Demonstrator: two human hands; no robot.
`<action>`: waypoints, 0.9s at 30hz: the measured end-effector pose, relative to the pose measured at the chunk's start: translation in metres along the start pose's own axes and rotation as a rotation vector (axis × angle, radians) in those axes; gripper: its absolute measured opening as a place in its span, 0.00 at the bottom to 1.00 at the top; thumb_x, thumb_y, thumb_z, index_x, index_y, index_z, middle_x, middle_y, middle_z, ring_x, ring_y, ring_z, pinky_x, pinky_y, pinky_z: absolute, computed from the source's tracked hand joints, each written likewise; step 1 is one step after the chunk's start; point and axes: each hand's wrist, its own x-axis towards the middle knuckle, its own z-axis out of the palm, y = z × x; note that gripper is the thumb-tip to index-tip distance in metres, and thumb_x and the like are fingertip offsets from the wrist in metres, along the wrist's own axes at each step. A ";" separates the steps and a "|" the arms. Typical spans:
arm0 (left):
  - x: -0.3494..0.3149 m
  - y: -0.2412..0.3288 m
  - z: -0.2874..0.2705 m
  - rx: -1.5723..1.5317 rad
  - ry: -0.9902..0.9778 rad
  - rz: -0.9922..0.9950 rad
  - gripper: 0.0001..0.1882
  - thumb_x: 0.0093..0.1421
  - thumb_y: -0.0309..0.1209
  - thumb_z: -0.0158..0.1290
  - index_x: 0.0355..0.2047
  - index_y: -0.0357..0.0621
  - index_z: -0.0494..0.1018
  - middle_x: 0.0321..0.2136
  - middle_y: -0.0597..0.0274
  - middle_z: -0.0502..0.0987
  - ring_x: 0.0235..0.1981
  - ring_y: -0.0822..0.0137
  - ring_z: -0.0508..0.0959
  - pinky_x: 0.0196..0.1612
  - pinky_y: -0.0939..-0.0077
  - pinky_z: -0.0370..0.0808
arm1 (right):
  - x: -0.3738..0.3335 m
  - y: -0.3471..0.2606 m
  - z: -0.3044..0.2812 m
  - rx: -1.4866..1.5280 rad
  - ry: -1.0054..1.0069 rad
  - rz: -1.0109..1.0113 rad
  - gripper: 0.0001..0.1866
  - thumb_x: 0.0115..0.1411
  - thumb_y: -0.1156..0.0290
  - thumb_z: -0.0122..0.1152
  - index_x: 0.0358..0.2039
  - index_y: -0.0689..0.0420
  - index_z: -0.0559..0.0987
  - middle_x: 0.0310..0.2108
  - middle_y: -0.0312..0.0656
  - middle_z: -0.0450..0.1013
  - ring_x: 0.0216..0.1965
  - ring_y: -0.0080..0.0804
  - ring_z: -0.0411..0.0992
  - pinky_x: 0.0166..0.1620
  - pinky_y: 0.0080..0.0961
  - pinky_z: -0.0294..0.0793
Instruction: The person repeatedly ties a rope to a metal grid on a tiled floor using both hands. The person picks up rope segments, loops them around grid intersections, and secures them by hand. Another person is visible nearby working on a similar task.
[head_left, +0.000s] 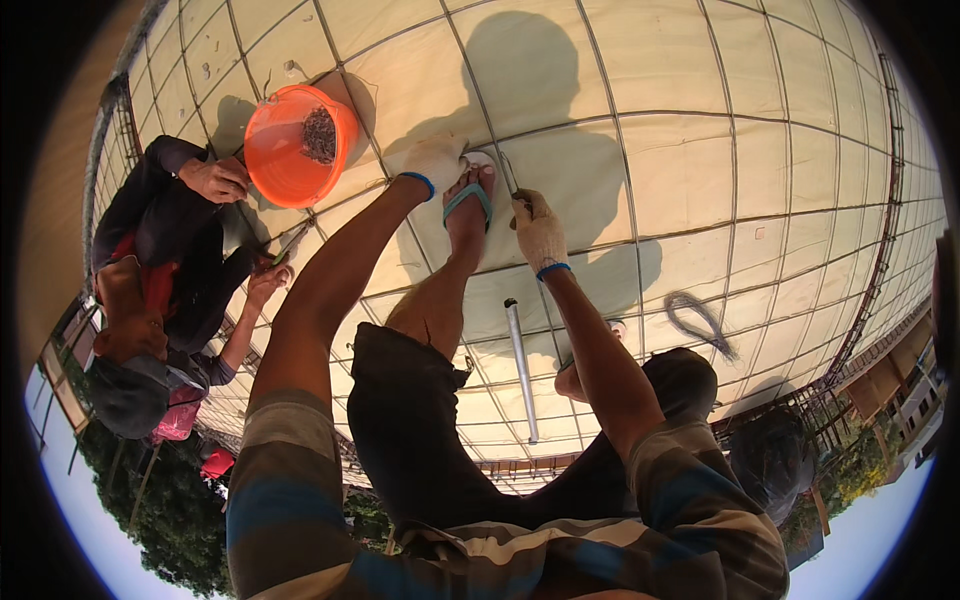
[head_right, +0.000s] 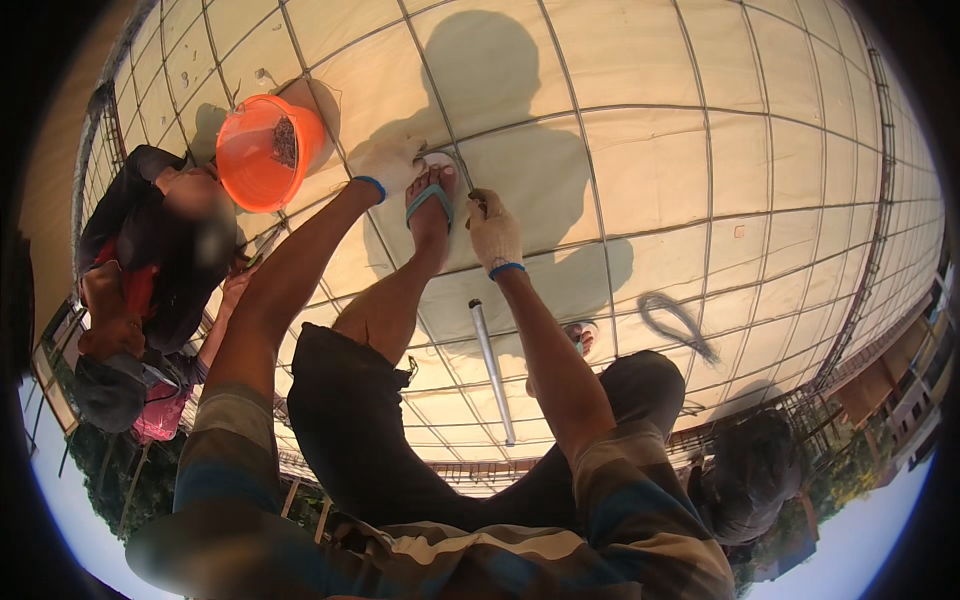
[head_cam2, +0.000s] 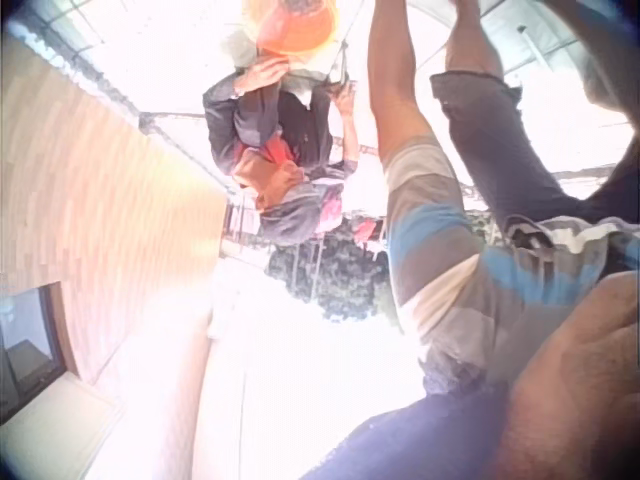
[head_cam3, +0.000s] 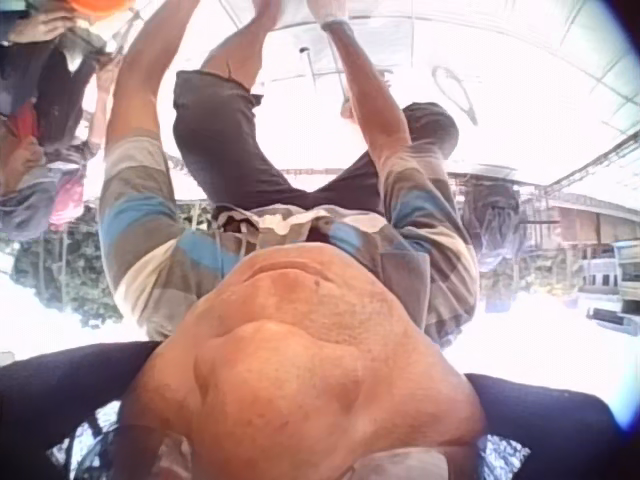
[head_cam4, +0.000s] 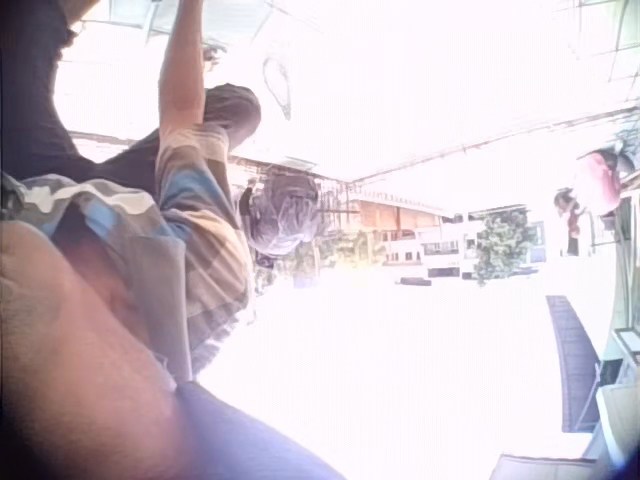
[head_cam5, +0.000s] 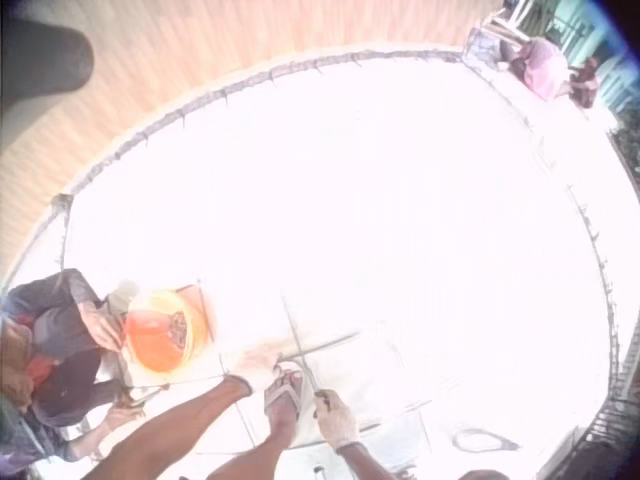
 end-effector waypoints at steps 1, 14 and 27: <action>0.015 -0.010 0.027 0.047 0.118 0.053 0.21 0.67 0.40 0.57 0.56 0.43 0.78 0.53 0.46 0.80 0.55 0.44 0.81 0.58 0.47 0.77 | 0.016 0.007 0.015 -0.006 0.008 -0.001 0.17 0.75 0.60 0.57 0.56 0.56 0.80 0.34 0.48 0.84 0.35 0.40 0.83 0.43 0.38 0.80; 0.048 -0.032 0.086 -0.739 0.285 -0.029 0.26 0.70 0.47 0.49 0.47 0.32 0.79 0.42 0.35 0.84 0.47 0.39 0.84 0.52 0.53 0.78 | 0.062 0.008 0.038 0.033 -0.346 0.297 0.22 0.73 0.54 0.54 0.40 0.63 0.84 0.26 0.40 0.78 0.25 0.27 0.72 0.29 0.30 0.72; 0.060 -0.030 0.087 -0.744 0.319 0.038 0.28 0.73 0.41 0.51 0.67 0.36 0.74 0.53 0.45 0.85 0.49 0.62 0.85 0.53 0.68 0.79 | 0.095 0.005 0.072 -0.546 0.183 -0.331 0.19 0.71 0.57 0.53 0.43 0.60 0.83 0.40 0.61 0.83 0.44 0.62 0.82 0.50 0.55 0.81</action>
